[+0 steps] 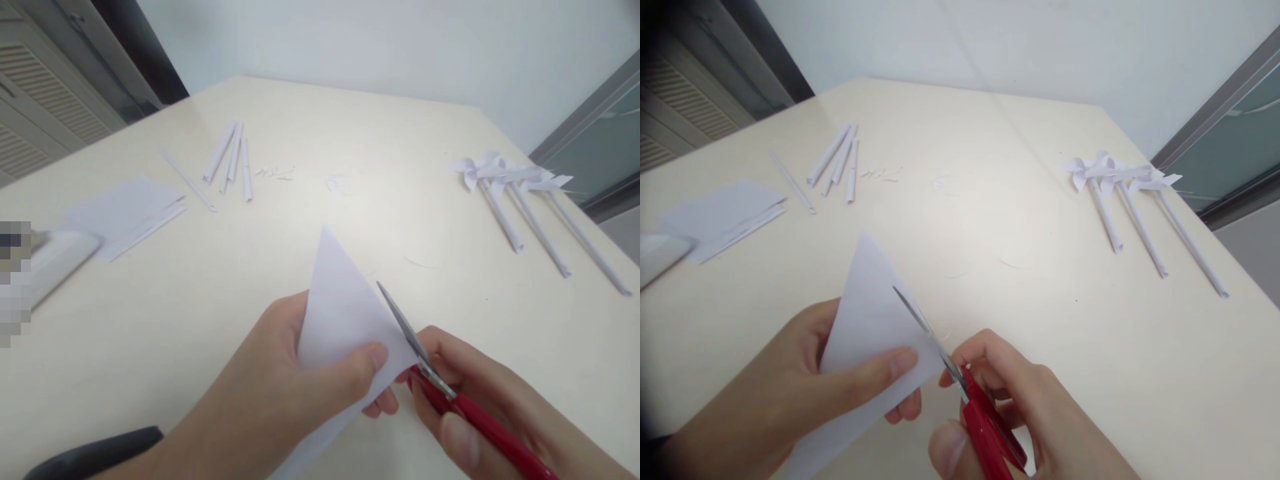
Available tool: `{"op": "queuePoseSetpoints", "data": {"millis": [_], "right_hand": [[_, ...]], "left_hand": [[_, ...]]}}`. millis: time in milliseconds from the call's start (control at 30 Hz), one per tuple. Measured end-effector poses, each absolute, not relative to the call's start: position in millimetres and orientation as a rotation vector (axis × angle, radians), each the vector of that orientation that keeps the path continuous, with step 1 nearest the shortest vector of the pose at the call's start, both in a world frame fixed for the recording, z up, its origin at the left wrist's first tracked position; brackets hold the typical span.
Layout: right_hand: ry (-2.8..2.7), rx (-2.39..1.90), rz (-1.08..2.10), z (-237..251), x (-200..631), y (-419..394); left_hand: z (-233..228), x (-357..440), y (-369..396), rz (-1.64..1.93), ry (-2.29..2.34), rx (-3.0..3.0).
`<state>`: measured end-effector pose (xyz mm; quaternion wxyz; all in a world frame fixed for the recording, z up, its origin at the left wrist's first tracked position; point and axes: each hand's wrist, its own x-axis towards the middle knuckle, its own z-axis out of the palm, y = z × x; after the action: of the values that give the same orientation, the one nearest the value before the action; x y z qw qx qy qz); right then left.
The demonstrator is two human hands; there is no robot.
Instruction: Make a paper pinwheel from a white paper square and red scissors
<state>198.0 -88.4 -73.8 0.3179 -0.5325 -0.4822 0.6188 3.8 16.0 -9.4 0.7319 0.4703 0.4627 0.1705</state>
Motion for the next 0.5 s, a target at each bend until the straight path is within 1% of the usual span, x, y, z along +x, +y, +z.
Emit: {"op": "queuePoseSetpoints", "data": {"millis": [200,333,433,500], "right_hand": [[-1.291,-1.372,1.609,-65.7,194.6,-82.5],[-1.292,-1.298,1.688,-49.9,189.7,-73.7],[-1.331,-1.308,1.706,-34.6,184.0,-65.1],[-1.321,-1.402,1.71,-28.1,180.9,-60.7]], "left_hand": [[-10.4,2.0,16.1,0.401,0.952,0.963],[-12.2,2.5,16.0,0.399,0.951,0.963],[-14.4,2.6,15.0,0.434,0.911,0.965],[-15.1,2.4,14.0,0.455,0.879,0.967]]}}
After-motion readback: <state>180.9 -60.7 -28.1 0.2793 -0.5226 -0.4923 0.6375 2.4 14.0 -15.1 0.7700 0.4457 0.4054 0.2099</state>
